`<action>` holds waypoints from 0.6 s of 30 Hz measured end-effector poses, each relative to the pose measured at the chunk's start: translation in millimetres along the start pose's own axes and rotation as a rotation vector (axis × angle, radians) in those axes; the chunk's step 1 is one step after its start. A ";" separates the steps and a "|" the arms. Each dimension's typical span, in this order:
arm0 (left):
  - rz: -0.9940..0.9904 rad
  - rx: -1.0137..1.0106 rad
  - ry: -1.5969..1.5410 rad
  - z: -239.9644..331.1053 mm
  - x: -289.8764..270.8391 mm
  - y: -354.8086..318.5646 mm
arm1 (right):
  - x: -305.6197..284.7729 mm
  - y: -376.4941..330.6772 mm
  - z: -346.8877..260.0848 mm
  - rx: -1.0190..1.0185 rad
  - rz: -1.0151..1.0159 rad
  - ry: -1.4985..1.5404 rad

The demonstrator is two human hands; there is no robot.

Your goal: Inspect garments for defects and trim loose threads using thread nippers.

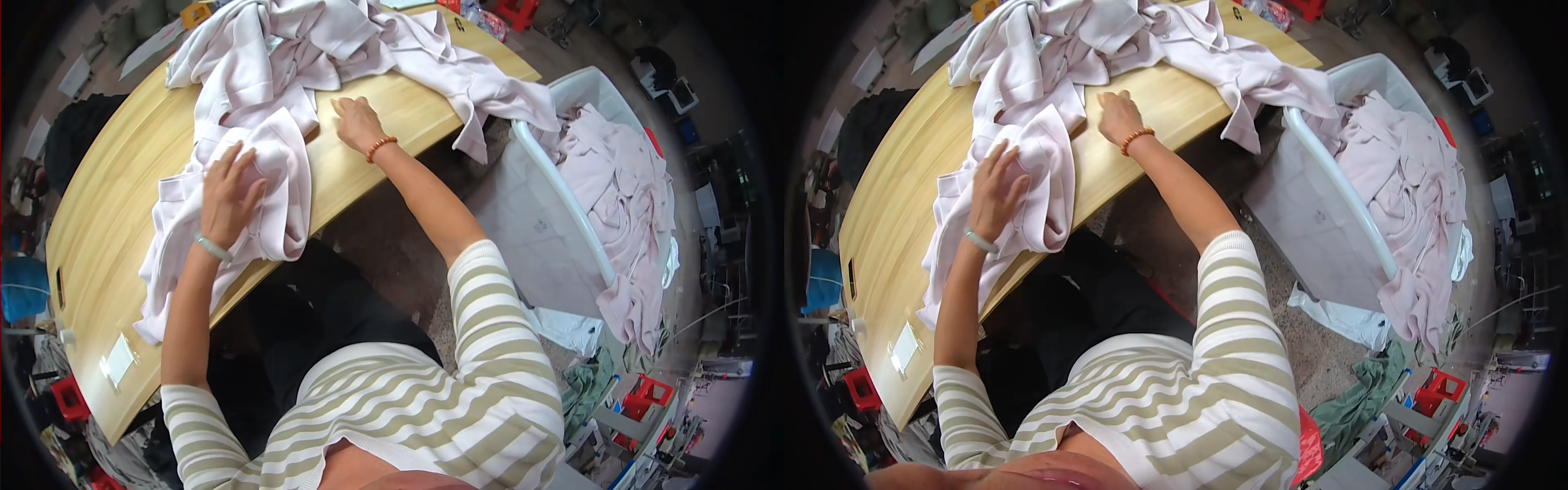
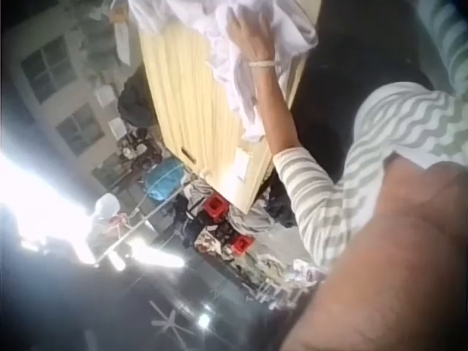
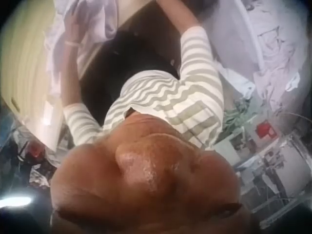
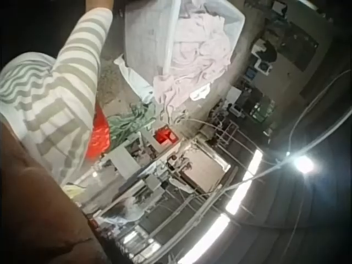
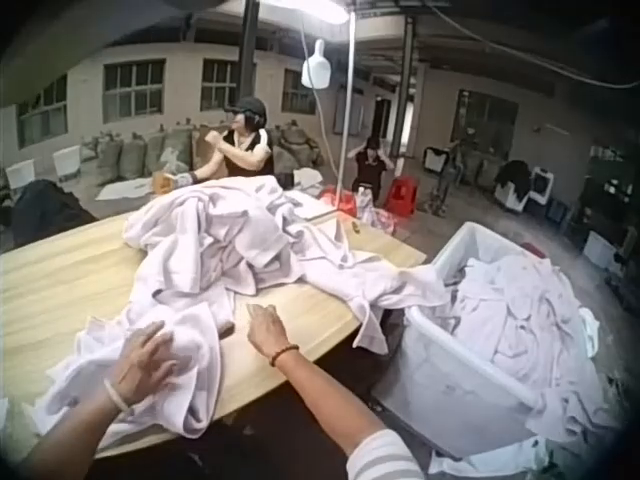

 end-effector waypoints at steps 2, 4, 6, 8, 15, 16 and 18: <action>-0.089 -0.040 0.078 -8.9 25.3 -2.1 | -4.6 -3.9 -0.4 -0.019 0.034 0.005; -0.228 -0.140 0.007 -30.6 65.0 -24.7 | -4.5 -8.4 4.5 -0.033 0.070 0.006; -0.189 -0.125 0.037 -26.7 82.1 -30.4 | -0.7 -17.1 24.2 -0.230 0.108 -0.048; -0.201 -0.124 0.037 -25.7 79.0 -29.3 | 3.1 -25.0 26.1 -0.275 0.130 -0.064; -0.189 -0.119 0.057 -19.4 78.0 -21.8 | 2.6 -18.8 32.0 -0.311 0.224 0.027; -0.166 -0.123 0.065 -20.9 75.5 -21.4 | 0.0 -14.0 30.1 -0.349 0.236 0.097; -0.108 -0.112 0.060 -21.1 71.3 -23.5 | -12.0 -2.6 39.8 -0.293 0.269 0.227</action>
Point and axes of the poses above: each hand's wrist, its own y-axis towards the middle knuckle, its own x-axis out of the palm, z = x × y, the point moved 3 cm from there along y, towards the middle knuckle, and after that the axes turned 3 degrees about z, right-handed, at the moved point
